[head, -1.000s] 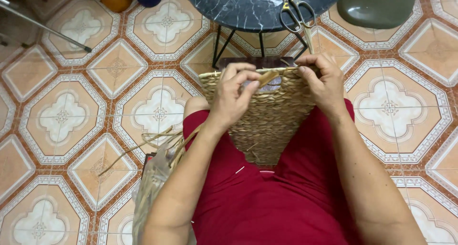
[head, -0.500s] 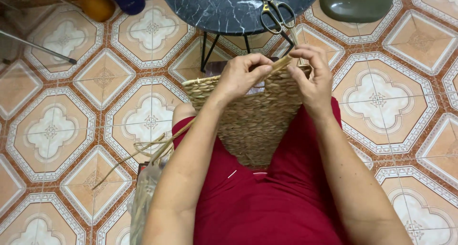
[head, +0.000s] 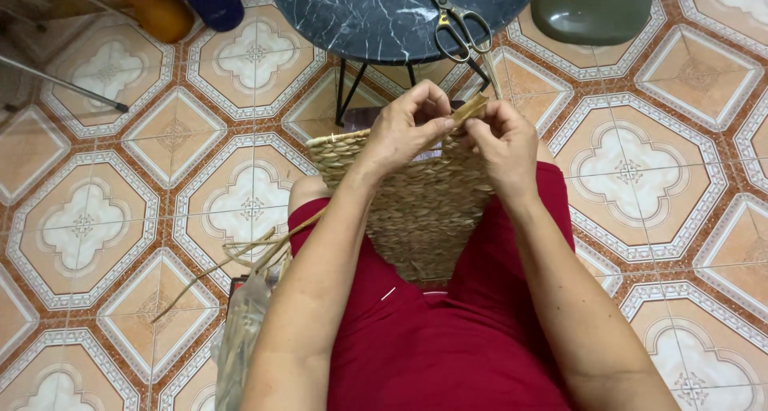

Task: Weaving and finishing a basket using dried plant fibers.

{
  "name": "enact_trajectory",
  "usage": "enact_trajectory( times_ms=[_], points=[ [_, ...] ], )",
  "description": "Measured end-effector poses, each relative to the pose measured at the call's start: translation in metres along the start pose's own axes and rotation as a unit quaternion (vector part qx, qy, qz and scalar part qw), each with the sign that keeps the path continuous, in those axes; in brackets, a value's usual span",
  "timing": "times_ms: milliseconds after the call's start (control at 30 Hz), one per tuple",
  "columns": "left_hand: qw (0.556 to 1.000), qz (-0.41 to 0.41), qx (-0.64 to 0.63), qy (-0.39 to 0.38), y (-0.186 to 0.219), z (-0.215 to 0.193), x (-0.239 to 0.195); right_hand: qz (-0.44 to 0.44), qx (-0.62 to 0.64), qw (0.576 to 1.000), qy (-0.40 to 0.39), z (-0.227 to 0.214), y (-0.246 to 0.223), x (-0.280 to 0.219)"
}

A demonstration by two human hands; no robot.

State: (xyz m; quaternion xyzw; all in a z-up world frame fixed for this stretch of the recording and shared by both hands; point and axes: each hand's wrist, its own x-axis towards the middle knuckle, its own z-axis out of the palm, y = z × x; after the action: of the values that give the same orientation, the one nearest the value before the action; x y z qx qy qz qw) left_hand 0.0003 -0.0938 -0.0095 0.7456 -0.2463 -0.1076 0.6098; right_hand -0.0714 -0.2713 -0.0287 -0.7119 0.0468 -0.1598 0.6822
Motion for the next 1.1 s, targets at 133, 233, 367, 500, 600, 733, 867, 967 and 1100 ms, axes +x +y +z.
enact_trajectory(
  times_ms=[133, 233, 367, 500, 600, 733, 867, 967, 1100],
  points=[
    [0.996, 0.081, 0.002, -0.02, 0.001, 0.001, -0.004, -0.001, -0.086, 0.996, 0.006, -0.001, 0.001, 0.007],
    [0.998, 0.031, 0.033, 0.04, 0.003, 0.005, -0.003, -0.011, -0.051, 0.998, -0.026, 0.001, -0.001, 0.007],
    [0.992, 0.048, 0.086, 0.082, -0.001, 0.007, 0.001, -0.028, -0.026, 0.999, -0.025, 0.005, 0.0, 0.009],
    [0.99, 0.069, 0.079, 0.094, -0.008, 0.007, 0.0, -0.048, -0.046, 0.998, 0.007, 0.011, 0.0, 0.003],
    [0.994, 0.06, 0.025, 0.086, -0.012, 0.004, 0.001, -0.04, -0.052, 0.998, 0.001, 0.013, 0.001, 0.004],
    [0.999, -0.028, -0.023, 0.038, -0.005, -0.003, 0.004, -0.035, -0.072, 0.997, -0.012, 0.014, -0.003, 0.004],
    [0.997, -0.054, -0.057, 0.012, 0.001, -0.006, 0.004, -0.027, -0.014, 1.0, -0.005, 0.018, 0.003, 0.005],
    [0.997, -0.059, -0.034, 0.021, -0.003, -0.005, 0.006, -0.029, 0.011, 1.0, -0.004, 0.02, 0.002, 0.003],
    [0.998, -0.018, 0.031, 0.059, -0.001, 0.001, 0.003, -0.026, 0.033, 0.999, 0.02, 0.023, 0.01, 0.002]
  ],
)
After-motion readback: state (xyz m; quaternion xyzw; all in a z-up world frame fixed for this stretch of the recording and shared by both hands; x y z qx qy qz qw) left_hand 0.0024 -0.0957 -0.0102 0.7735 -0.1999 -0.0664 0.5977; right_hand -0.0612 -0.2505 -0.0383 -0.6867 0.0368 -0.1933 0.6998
